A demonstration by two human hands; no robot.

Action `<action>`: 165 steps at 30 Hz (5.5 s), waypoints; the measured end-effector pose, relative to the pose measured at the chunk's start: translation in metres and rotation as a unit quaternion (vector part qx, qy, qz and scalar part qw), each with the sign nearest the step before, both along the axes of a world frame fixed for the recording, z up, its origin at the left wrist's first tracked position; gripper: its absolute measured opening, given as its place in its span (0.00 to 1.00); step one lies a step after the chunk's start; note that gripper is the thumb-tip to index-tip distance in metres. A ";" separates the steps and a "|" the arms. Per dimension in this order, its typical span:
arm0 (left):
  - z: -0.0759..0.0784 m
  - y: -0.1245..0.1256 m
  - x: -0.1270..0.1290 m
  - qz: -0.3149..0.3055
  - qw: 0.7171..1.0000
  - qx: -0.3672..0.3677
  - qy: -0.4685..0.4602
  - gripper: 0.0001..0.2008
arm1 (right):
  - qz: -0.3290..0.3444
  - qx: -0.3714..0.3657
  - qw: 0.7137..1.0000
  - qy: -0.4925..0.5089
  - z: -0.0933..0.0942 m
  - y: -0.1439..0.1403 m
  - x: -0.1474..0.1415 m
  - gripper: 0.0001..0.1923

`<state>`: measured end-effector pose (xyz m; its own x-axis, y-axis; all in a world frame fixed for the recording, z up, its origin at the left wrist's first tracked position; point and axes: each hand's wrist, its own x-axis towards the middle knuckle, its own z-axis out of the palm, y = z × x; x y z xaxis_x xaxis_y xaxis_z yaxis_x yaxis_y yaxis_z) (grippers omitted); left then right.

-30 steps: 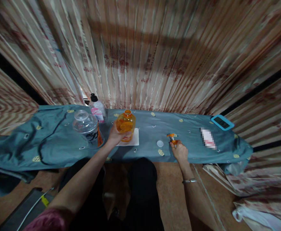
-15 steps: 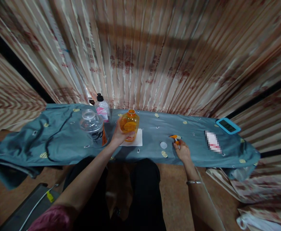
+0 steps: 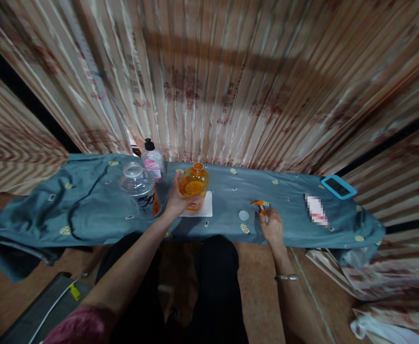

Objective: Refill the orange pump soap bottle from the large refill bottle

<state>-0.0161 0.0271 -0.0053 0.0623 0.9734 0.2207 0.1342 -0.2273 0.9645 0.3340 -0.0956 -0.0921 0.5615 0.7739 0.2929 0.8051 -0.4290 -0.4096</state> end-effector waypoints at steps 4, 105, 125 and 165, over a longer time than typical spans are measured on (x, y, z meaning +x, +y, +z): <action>-0.002 0.000 -0.001 -0.004 1.000 -0.002 -0.005 0.53 | 0.020 0.034 0.999 -0.002 -0.005 0.001 -0.005 0.24; -0.001 0.005 -0.007 -0.075 0.994 0.031 -0.074 0.35 | 0.086 0.162 0.430 0.884 0.067 -0.068 -0.196 0.24; -0.002 -0.005 -0.013 -0.075 0.993 0.079 0.033 0.31 | 0.039 0.201 0.485 0.850 0.070 -0.079 -0.214 0.24; 0.010 -0.005 -0.015 -0.088 0.995 0.047 0.006 0.30 | -0.017 0.197 0.540 0.818 0.107 -0.096 -0.223 0.22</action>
<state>-0.0308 0.0217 0.0044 0.2337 0.9223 0.3079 0.0955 -0.3369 0.9367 0.1110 -0.1919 0.0154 0.3289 0.8138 -0.4791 -0.7790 -0.0530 -0.6248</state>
